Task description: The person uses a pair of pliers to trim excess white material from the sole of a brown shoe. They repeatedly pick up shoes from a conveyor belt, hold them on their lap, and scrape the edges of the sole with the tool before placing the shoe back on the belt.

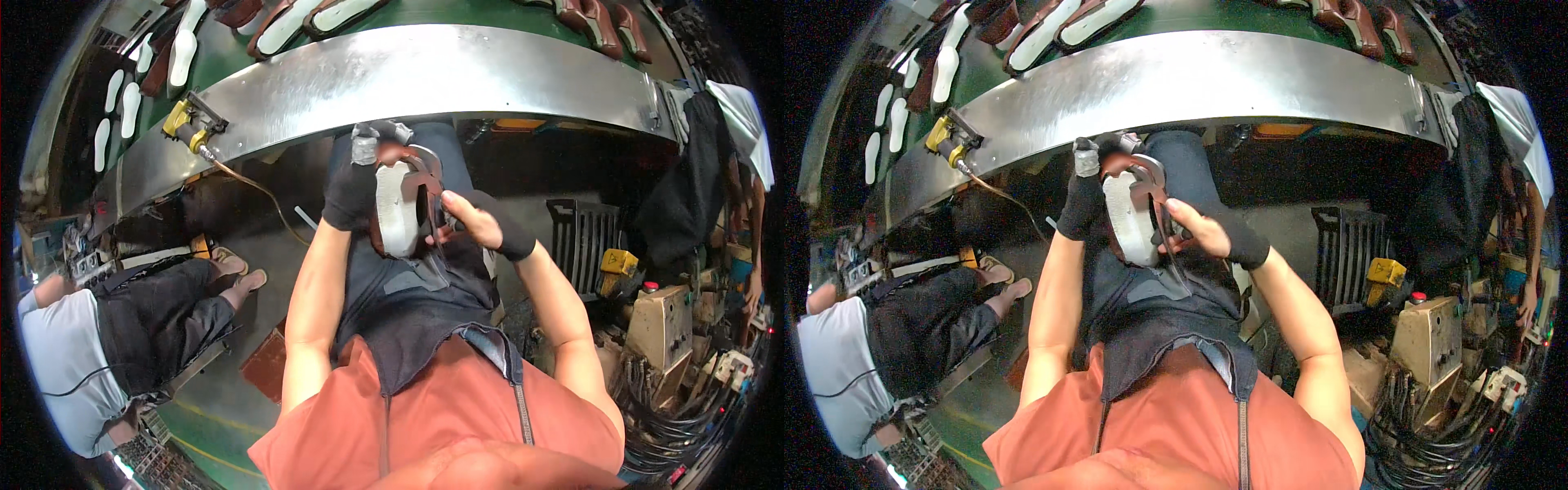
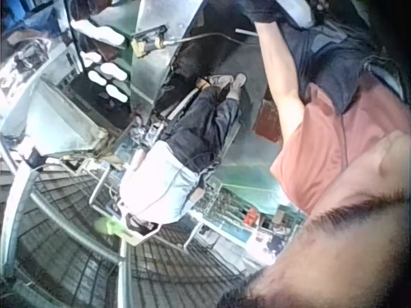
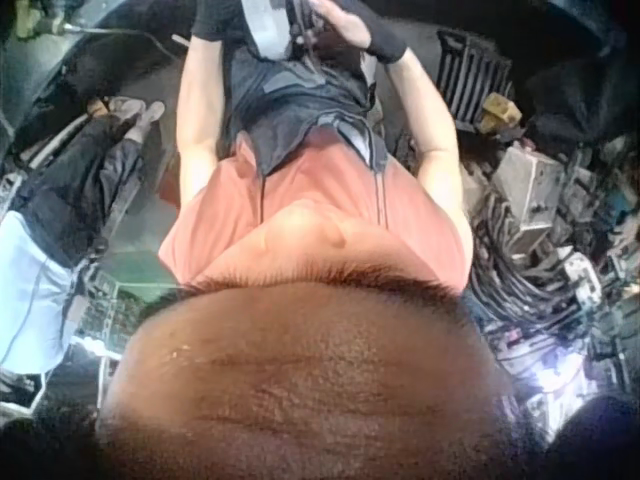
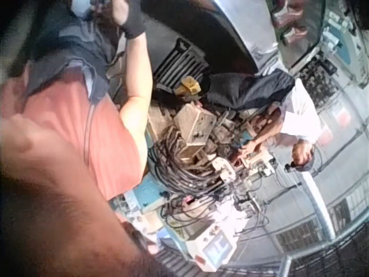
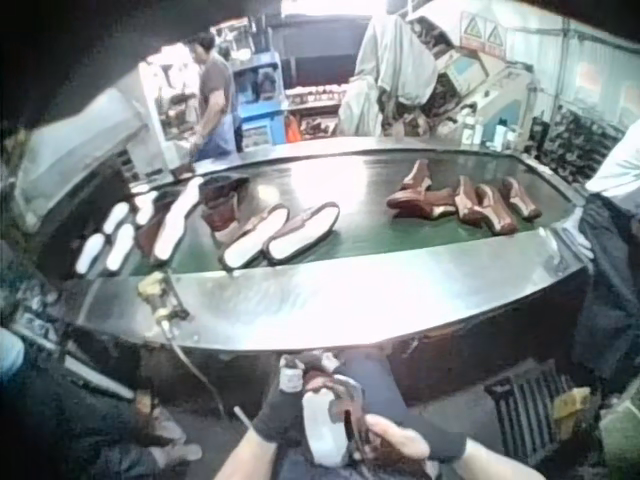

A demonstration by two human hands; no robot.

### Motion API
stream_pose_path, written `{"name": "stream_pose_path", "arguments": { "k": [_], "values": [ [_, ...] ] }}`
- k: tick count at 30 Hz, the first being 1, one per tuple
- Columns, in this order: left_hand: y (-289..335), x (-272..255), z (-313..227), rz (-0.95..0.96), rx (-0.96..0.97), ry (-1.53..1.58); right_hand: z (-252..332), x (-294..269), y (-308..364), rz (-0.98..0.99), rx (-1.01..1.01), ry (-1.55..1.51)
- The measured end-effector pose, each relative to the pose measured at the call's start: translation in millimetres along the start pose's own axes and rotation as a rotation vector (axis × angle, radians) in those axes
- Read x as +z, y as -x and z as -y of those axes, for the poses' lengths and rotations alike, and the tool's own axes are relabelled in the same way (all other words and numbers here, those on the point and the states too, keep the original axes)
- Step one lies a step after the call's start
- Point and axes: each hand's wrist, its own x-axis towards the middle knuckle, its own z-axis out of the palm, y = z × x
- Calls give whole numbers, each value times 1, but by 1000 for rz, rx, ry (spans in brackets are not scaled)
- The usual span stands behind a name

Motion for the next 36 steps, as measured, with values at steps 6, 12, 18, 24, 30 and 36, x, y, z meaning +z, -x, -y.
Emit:
{"name": "stream_pose_path", "arguments": {
  "k": [6,12,18,24,30,36],
  "values": [
    [-6,-2,4,48,104,-117,-37,27,-9,297,91,-859],
    [8,19,-7,102,13,-126,54,-18,24,46,194,249],
    [3,19,9,168,44,-39,-54,28,-10,327,-105,-829],
    [4,13,-8,208,164,-140,15,9,21,-76,178,-80],
    [3,20,-10,205,220,-273,57,30,31,-198,279,106],
    [19,10,-2,155,178,-104,-61,87,-20,-572,-296,441]
  ]
}}
